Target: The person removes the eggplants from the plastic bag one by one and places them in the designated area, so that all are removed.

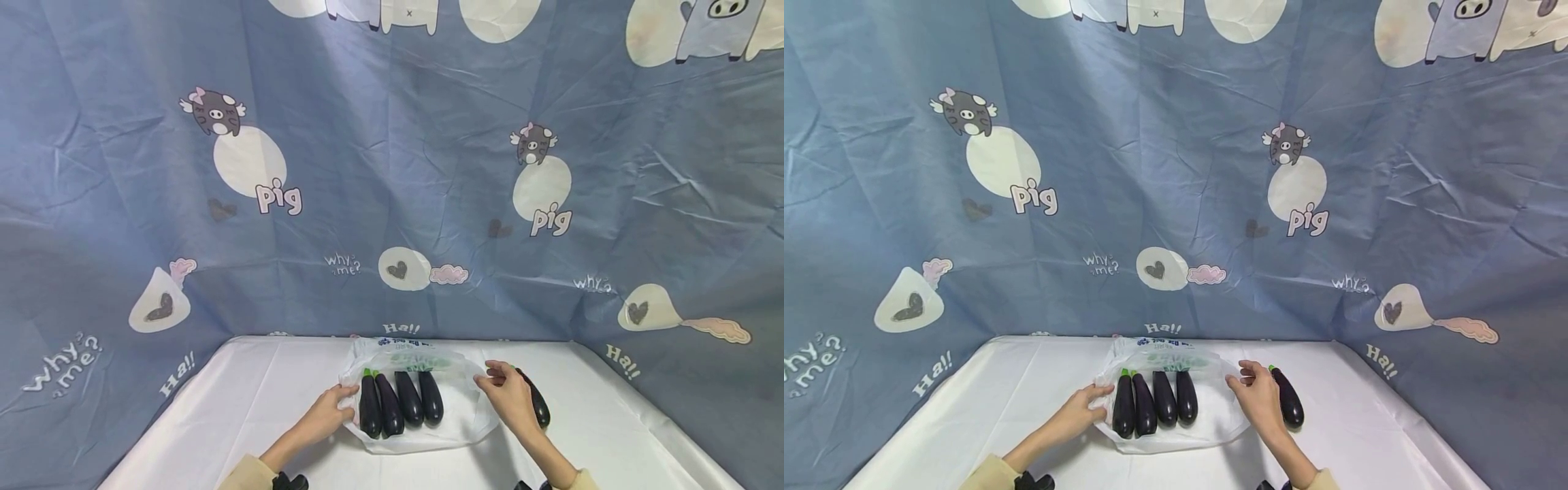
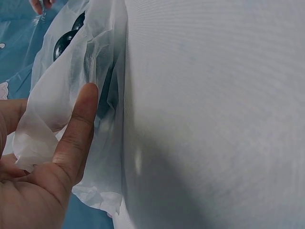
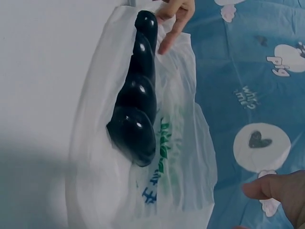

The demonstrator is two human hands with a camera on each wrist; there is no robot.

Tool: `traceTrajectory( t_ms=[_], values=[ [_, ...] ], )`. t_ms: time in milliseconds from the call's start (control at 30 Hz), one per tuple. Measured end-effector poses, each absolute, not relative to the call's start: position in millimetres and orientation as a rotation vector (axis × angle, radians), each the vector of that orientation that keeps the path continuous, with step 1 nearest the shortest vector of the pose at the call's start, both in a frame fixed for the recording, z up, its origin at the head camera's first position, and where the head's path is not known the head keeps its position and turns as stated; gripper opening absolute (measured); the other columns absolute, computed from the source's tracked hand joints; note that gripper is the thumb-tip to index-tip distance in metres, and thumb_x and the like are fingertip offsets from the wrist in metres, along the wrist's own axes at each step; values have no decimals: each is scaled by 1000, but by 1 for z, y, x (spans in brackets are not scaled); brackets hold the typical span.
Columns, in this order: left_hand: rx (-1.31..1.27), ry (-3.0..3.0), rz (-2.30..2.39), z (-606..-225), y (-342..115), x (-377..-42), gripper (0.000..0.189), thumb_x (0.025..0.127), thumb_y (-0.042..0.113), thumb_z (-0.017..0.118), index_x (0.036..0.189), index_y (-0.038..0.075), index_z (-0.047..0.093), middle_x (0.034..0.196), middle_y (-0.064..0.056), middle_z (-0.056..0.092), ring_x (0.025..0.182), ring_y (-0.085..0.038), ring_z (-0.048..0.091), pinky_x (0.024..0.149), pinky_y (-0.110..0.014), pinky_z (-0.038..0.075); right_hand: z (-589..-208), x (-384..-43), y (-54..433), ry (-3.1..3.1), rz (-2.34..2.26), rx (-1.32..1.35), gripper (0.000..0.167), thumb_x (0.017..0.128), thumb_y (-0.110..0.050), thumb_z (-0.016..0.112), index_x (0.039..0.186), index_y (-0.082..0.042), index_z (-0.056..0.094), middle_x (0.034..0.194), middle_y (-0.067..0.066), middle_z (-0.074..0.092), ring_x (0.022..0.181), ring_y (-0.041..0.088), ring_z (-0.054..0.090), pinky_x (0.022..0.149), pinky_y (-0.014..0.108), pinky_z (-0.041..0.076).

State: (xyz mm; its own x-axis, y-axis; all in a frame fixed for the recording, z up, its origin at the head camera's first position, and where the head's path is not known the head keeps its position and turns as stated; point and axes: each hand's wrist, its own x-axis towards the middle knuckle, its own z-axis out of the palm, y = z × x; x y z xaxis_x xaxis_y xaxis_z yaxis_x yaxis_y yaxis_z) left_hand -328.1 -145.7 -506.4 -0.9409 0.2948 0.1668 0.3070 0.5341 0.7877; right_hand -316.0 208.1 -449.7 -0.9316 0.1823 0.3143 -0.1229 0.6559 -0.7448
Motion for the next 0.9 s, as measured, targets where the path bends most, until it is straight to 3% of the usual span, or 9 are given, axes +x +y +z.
traceTrajectory(
  t_ms=[267, 900],
  values=[
    [-517, -2730, -1416, -507, -145, -328, 57, 75, 6, 58, 129, -10, 54, 135, -27, 54, 134, -53, 34, 109, -65, 26, -455, -320, 193, -2500, 1169, -24, 43, 82, -25, 74, 118, -3, 65, 106, 14, 69, 93, 26, 68, 74, 36, 56],
    [-550, -2714, -1415, -509, -147, -328, 55, 76, 6, 58, 129, -11, 54, 133, -27, 55, 132, -49, 40, 108, -61, 31, -474, -328, 167, -2516, 1201, 5, 38, 78, -24, 75, 109, -2, 68, 95, 11, 70, 84, 22, 68, 71, 35, 56]
  ],
)
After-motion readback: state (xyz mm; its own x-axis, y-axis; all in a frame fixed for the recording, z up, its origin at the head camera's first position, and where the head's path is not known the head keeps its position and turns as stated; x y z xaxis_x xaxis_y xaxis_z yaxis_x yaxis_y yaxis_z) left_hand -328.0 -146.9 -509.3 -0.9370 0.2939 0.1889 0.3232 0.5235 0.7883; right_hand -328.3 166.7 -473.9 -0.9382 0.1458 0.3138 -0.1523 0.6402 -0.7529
